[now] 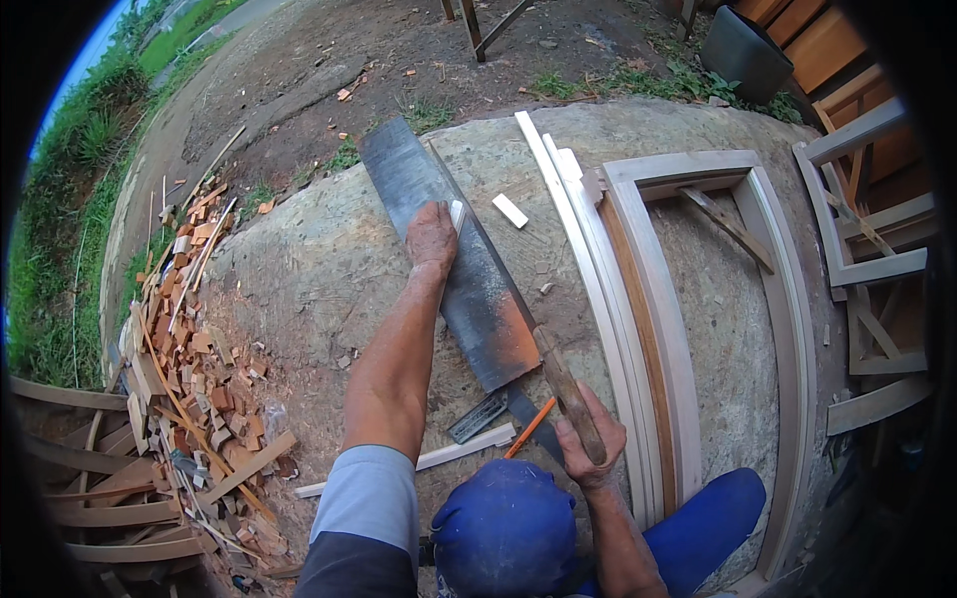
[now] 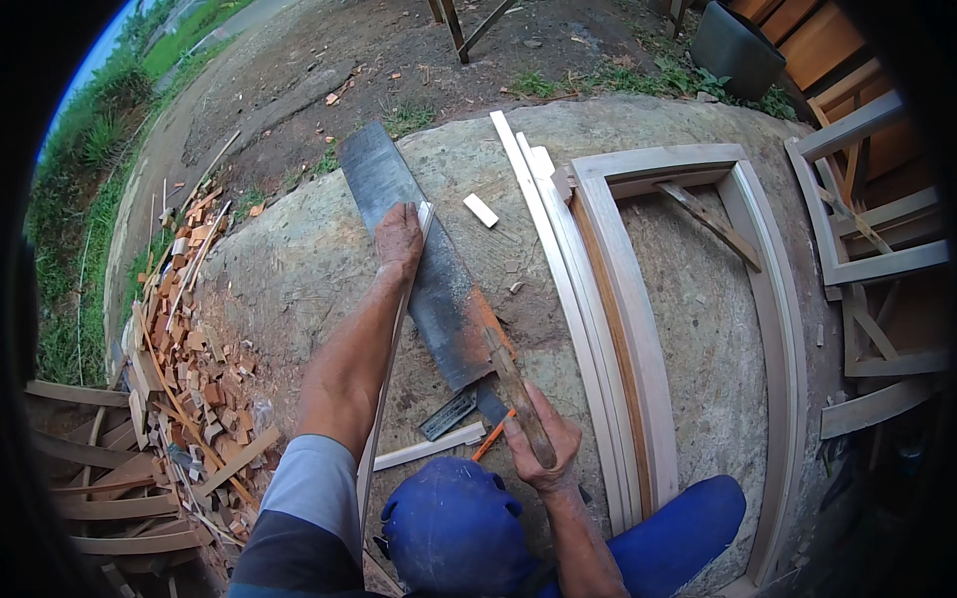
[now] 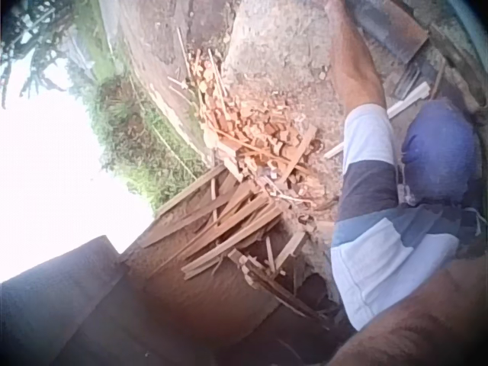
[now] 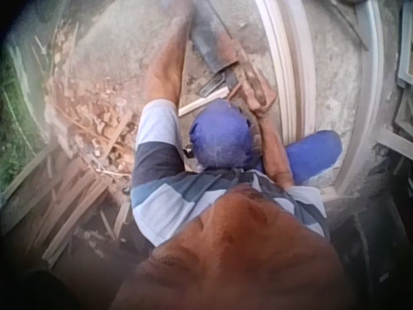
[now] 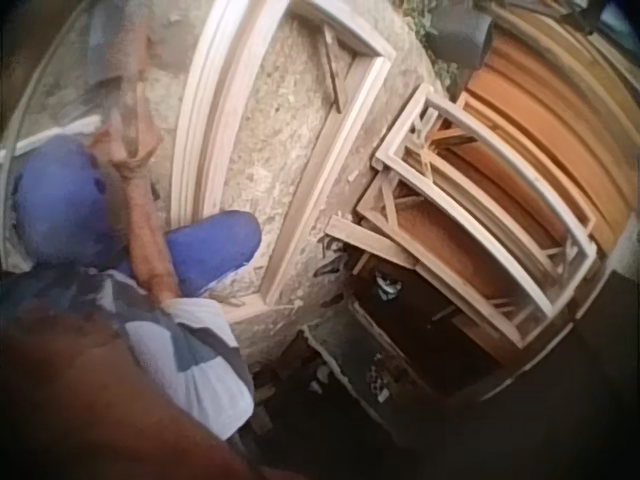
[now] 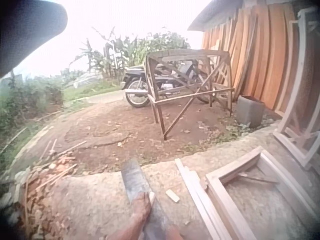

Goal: The person assembles a wooden frame by measuring and cutting thin wooden strips with a hand saw and square. They mark the wood with a pencil, cut the pieces, and fit them into the frame structure on the ground.

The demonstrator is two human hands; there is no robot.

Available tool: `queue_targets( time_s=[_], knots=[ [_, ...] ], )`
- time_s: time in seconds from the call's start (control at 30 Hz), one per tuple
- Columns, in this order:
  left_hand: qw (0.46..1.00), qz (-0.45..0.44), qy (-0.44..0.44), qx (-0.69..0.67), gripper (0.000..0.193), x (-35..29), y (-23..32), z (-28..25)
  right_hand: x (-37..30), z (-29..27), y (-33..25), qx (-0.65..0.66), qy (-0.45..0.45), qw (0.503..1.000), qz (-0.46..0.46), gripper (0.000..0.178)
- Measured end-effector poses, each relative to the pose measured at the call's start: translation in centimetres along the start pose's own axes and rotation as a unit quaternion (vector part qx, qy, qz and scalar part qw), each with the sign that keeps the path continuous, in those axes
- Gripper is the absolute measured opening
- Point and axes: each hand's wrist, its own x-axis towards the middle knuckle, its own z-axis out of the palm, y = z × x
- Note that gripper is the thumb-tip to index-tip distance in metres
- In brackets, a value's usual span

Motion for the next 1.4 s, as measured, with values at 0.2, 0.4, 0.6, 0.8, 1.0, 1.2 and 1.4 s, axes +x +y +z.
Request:
queue_targets(
  time_s=[0.2,0.4,0.6,0.8,1.0,1.2,1.4],
  knots=[
    [0.997,0.038,-0.062,-0.03,0.034,-3.1,1.3,-2.4,-0.8,-2.4,-0.4,-0.009,0.039,0.999,0.029,0.058],
    [0.993,0.009,-0.113,0.028,0.03,-3.5,2.9,-2.1,-1.4,-2.5,0.1,-0.027,0.03,0.999,0.016,0.057],
    [0.998,0.022,-0.056,0.021,0.023,-4.3,3.5,-1.5,-1.5,-1.6,0.6,-0.015,0.001,0.999,0.037,0.054],
    [0.998,-0.03,-0.062,0.012,0.025,-3.8,4.0,-1.8,-1.0,-0.5,0.9,0.005,0.003,1.0,0.006,0.053],
    [0.996,-0.042,-0.066,0.03,0.028,-3.3,4.5,-0.9,-1.1,-0.9,0.8,-0.006,-0.006,1.0,0.009,0.053],
    [0.995,-0.052,-0.071,0.04,0.031,-2.8,4.4,-1.1,-1.0,-1.0,1.3,0.005,-0.002,1.0,0.016,0.053],
    [0.994,-0.076,-0.071,0.04,0.042,-2.5,4.7,-1.2,-0.2,-0.4,2.0,0.028,-0.005,0.999,0.021,0.053]
  ],
)
